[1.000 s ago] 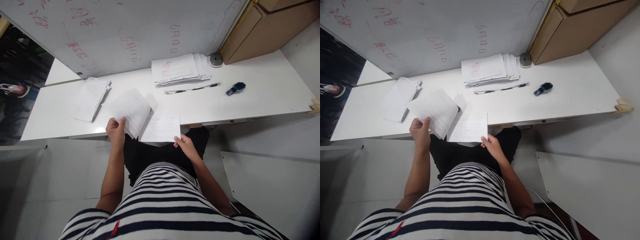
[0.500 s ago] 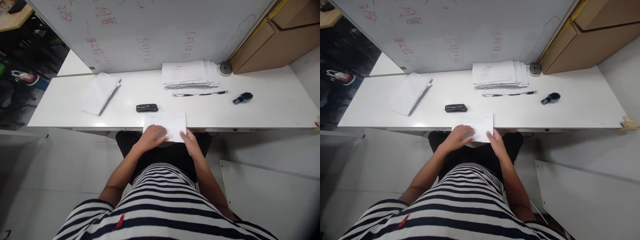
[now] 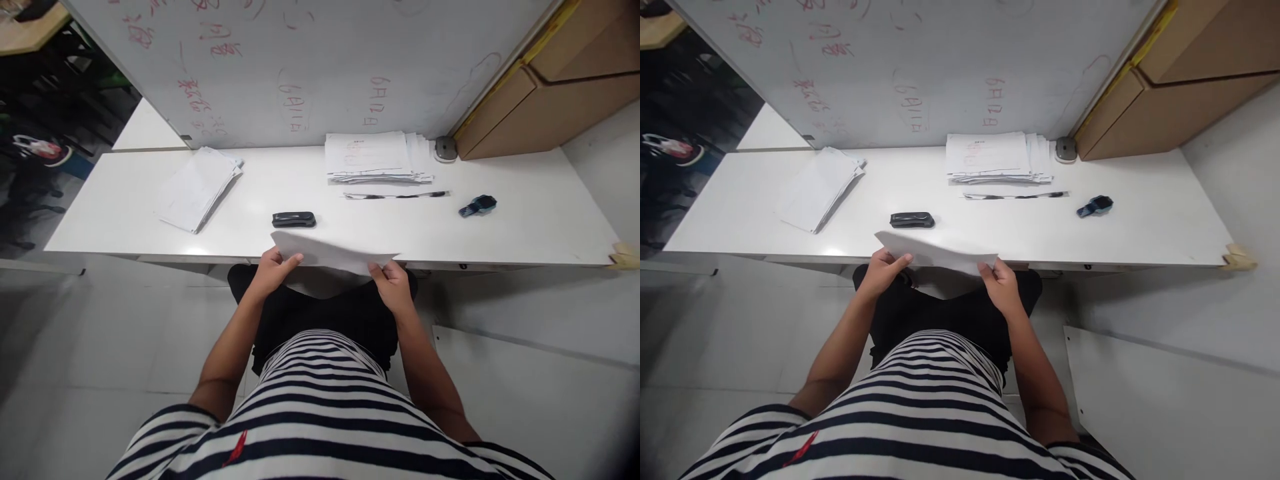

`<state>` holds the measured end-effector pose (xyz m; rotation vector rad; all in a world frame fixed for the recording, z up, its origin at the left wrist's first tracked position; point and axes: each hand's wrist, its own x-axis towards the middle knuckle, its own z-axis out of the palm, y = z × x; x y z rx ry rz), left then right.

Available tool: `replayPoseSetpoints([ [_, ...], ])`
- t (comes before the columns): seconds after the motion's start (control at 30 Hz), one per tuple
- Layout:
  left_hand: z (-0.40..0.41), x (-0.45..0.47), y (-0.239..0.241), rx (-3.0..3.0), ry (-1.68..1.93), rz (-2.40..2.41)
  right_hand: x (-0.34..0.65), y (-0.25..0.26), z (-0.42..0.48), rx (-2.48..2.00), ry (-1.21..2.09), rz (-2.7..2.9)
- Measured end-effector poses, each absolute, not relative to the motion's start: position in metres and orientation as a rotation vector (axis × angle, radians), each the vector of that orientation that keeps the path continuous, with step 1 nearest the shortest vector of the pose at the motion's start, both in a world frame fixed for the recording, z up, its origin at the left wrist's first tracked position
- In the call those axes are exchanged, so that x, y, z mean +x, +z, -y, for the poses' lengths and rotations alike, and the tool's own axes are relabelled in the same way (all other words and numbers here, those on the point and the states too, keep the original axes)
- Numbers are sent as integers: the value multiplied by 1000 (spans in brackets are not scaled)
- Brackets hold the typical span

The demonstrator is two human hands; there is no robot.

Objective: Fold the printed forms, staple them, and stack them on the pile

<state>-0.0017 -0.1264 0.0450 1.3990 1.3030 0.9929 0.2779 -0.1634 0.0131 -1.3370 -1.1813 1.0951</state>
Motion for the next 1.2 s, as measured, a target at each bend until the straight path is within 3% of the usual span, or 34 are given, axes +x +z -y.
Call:
replayPoseSetpoints([
  [0.17,98,8,69,1654,1161,-1325,274,35,130,-1379,997,1250],
  [0.47,88,27,25,1693,1072,-1466,252,21,115,-1600,813,1238],
  [0.83,80,15,33,2103,1087,-1444,262,5,152,-1679,617,1120],
  [1.2,21,-20,16,2173,625,-1671,283,-3,177,-1477,1261,697],
])
